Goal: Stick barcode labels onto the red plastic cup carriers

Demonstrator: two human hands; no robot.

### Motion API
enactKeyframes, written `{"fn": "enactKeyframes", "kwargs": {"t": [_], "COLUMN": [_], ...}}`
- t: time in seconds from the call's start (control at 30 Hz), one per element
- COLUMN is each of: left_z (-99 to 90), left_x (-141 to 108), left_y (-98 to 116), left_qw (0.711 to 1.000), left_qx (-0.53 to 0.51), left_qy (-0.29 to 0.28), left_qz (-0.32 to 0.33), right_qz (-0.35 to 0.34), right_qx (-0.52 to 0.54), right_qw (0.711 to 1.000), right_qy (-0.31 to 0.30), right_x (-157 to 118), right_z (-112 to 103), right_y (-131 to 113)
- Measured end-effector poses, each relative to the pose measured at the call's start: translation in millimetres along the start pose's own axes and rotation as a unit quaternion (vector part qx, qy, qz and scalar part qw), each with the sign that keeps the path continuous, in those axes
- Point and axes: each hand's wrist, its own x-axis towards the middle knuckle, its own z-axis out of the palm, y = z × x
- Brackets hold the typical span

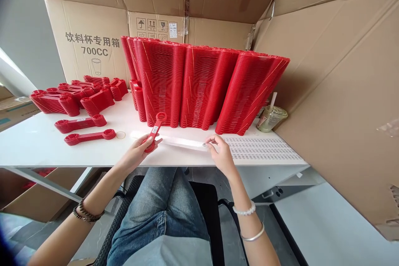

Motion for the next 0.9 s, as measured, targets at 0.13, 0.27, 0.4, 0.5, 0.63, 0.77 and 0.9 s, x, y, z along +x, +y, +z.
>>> {"fn": "enactKeyframes", "kwargs": {"t": [0.13,0.27,0.4,0.5,0.63,0.77,0.9], "left_z": [-2.9,4.1,21.5,33.7,41.7,42.4,42.4], "left_x": [3.1,-7.1,-34.2,-52.2,-60.3,-58.4,-55.3], "left_y": [-4.7,5.0,17.6,20.9,21.4,22.0,20.1], "left_qw": [0.999,0.993,0.951,0.910,0.892,0.887,0.877], "left_qx": [0.030,0.115,0.260,0.342,0.379,0.389,0.428], "left_qy": [0.005,-0.028,-0.167,-0.235,-0.244,-0.250,-0.208], "left_qz": [-0.012,-0.013,0.000,0.020,0.022,0.010,0.068], "right_qz": [0.011,0.027,0.029,0.020,0.007,-0.015,-0.014], "right_qx": [0.056,0.109,0.116,0.067,0.012,-0.020,-0.045], "right_qw": [0.997,0.989,0.990,0.995,0.998,0.998,0.997], "right_qy": [0.058,0.099,0.073,0.067,0.065,0.063,0.060], "right_x": [2.5,-0.1,-9.8,-16.6,-20.0,-21.1,-23.1], "right_z": [-2.5,-4.2,2.8,9.2,10.5,6.2,1.5], "right_y": [6.2,-3.1,-28.2,-42.5,-48.4,-51.6,-56.3]}}
